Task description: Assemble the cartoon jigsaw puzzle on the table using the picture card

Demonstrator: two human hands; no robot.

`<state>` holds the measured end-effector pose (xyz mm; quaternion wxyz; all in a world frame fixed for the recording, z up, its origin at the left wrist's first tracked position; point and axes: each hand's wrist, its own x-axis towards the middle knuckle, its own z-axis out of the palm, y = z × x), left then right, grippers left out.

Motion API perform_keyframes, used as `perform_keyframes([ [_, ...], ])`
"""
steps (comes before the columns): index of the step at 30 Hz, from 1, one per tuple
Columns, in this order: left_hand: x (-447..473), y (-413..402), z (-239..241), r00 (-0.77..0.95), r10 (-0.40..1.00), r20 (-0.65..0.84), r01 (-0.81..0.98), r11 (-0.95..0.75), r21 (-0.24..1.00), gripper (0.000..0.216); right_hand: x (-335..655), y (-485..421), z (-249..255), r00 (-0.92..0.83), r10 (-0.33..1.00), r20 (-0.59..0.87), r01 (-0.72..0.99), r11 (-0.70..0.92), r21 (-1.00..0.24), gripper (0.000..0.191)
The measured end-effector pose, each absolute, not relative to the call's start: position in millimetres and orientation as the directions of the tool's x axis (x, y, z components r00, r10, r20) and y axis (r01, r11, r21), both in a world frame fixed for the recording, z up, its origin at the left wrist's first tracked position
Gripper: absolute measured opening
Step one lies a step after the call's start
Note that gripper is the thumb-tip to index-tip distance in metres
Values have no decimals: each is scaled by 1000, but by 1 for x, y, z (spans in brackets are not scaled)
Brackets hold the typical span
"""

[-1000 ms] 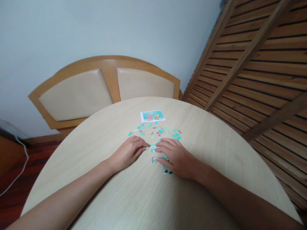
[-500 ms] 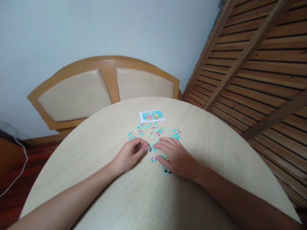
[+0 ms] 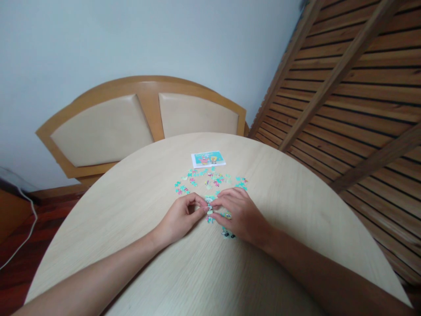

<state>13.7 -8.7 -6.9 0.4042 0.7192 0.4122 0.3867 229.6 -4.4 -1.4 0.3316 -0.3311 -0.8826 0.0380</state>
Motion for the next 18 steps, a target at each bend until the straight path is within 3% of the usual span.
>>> perform_keyframes([
  [4,10,-7,-5,360,894,267,376,-401,835,16,232,-3,-3,-562,608,560,565,777,-277,16],
  [8,2,-1,-4,473,791,389,484,-602,636,19,233,-1,-3,-556,643,526,603,748,-278,17],
  [12,-4,4,-8,586,721,369,546,-688,478,30,234,-1,-1,-555,685,472,635,716,-291,14],
  [18,-3,4,-10,634,692,344,561,-718,411,29,234,-2,-3,-550,710,440,646,695,-315,15],
])
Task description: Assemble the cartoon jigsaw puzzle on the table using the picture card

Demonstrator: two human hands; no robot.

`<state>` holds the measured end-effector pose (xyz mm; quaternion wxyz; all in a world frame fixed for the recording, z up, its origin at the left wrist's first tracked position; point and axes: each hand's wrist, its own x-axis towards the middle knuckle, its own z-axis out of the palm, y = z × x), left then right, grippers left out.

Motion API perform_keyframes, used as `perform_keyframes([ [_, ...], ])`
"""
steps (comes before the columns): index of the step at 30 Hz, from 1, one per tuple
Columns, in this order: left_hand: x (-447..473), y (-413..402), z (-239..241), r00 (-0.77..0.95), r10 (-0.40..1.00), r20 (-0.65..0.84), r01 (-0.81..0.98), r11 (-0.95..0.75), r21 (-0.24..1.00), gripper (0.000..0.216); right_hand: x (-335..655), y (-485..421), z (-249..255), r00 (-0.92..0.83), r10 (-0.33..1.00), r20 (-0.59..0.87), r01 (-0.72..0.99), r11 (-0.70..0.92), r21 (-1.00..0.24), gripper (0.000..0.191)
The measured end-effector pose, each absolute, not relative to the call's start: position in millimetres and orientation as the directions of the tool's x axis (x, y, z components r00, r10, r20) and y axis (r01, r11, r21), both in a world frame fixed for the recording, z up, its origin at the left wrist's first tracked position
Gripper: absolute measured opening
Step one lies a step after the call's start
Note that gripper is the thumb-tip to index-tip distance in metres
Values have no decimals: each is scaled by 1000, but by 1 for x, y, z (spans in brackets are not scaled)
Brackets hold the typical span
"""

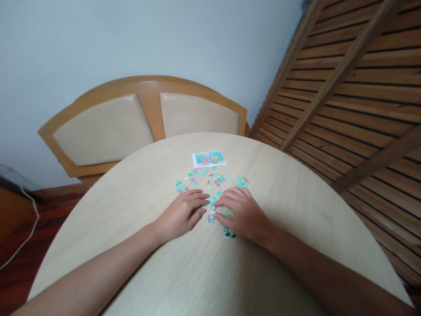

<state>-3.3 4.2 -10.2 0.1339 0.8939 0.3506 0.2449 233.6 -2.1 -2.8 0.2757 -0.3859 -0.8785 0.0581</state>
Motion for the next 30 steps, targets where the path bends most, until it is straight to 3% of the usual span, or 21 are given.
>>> perform_keyframes([
  [16,-4,4,-10,655,677,335,577,-735,357,34,235,-3,-2,-595,711,375,644,701,-307,15],
  [30,0,-3,-1,677,655,335,567,-754,331,36,237,-1,0,-551,721,419,652,686,-323,17],
])
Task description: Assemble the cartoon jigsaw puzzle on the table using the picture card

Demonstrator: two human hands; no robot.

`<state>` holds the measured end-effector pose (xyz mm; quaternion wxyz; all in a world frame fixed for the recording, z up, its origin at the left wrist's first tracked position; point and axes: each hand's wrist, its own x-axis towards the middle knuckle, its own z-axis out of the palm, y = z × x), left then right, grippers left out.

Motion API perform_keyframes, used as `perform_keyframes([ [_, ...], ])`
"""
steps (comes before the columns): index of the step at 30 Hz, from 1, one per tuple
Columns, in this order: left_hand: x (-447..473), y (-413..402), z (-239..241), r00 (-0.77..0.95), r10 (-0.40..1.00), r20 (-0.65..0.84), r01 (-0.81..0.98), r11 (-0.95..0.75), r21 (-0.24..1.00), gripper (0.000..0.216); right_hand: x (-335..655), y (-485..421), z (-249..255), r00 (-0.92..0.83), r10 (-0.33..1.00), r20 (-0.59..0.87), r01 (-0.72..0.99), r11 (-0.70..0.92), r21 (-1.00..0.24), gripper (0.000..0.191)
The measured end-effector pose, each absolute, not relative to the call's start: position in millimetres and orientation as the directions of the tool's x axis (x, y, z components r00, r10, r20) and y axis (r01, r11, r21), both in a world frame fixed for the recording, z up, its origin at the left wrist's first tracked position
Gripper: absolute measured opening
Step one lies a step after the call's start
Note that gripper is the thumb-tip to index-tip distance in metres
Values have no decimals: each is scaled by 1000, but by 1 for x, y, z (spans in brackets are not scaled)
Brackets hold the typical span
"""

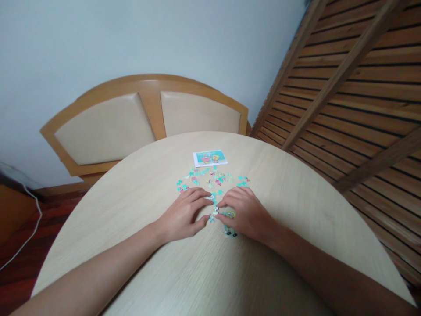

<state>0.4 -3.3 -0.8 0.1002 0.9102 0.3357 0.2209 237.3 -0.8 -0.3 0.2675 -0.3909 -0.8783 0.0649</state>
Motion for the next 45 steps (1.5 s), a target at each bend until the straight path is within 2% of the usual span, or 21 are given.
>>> perform_keyframes([
  [7,5,-4,-4,621,688,376,594,-726,346,24,234,-12,8,-628,669,397,594,742,-311,21],
  [13,-2,0,-1,683,641,351,536,-766,356,22,228,-19,7,-642,651,405,559,759,-334,23],
  [19,-3,1,2,683,647,340,508,-754,415,12,228,-17,7,-646,659,386,565,752,-339,21],
  [45,-3,2,1,688,640,341,488,-757,436,13,230,-18,9,-681,661,315,571,748,-338,14],
])
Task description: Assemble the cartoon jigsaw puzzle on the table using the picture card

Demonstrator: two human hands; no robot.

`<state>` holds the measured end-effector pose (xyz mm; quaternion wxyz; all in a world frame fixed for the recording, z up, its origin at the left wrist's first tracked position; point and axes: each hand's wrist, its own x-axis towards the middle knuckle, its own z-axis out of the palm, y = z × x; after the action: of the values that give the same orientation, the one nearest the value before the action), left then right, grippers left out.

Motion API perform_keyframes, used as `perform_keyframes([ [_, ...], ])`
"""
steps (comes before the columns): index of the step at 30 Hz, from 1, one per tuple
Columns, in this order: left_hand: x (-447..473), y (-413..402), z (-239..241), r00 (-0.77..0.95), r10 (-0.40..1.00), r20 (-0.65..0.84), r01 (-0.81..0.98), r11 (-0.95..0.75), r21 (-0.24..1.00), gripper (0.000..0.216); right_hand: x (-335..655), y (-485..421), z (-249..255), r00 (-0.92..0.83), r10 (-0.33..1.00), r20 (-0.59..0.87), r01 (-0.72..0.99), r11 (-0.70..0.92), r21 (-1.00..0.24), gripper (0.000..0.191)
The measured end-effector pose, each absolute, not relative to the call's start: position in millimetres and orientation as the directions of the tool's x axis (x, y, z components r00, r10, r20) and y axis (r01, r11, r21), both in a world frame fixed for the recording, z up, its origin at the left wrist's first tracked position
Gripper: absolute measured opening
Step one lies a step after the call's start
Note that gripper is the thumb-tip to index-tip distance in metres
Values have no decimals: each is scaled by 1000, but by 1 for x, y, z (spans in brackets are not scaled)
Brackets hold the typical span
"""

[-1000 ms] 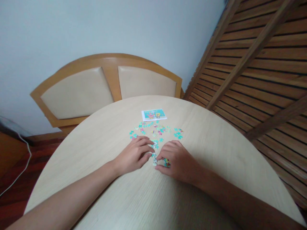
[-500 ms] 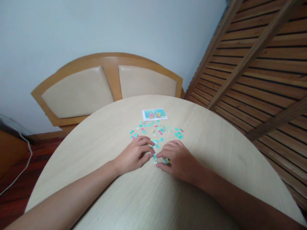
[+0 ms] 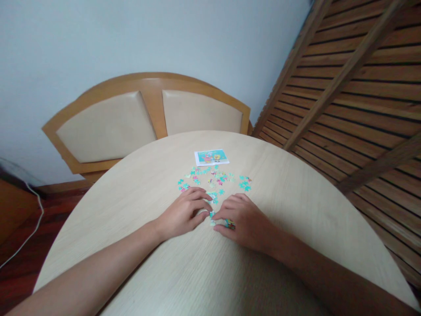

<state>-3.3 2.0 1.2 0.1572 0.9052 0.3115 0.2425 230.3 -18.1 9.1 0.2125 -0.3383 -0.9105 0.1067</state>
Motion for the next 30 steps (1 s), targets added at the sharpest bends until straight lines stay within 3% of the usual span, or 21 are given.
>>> perform_keyframes([
  [5,-3,1,2,693,635,341,482,-760,436,13,234,-16,10,-707,637,307,545,767,-339,15],
  [10,-3,0,2,719,606,340,457,-781,425,14,250,-5,18,-757,607,241,520,783,-340,28],
  [20,-4,-1,3,749,567,343,410,-803,433,15,259,3,22,-814,556,172,459,795,-398,21],
  [23,-5,0,2,739,575,351,417,-800,431,19,270,15,19,-687,687,234,599,719,-351,12],
  [26,-5,1,-1,723,588,363,452,-799,396,26,289,34,11,-422,843,334,796,521,-308,21],
  [30,-6,2,-3,691,627,360,518,-777,358,26,309,52,-1,-323,889,323,866,415,-277,29],
])
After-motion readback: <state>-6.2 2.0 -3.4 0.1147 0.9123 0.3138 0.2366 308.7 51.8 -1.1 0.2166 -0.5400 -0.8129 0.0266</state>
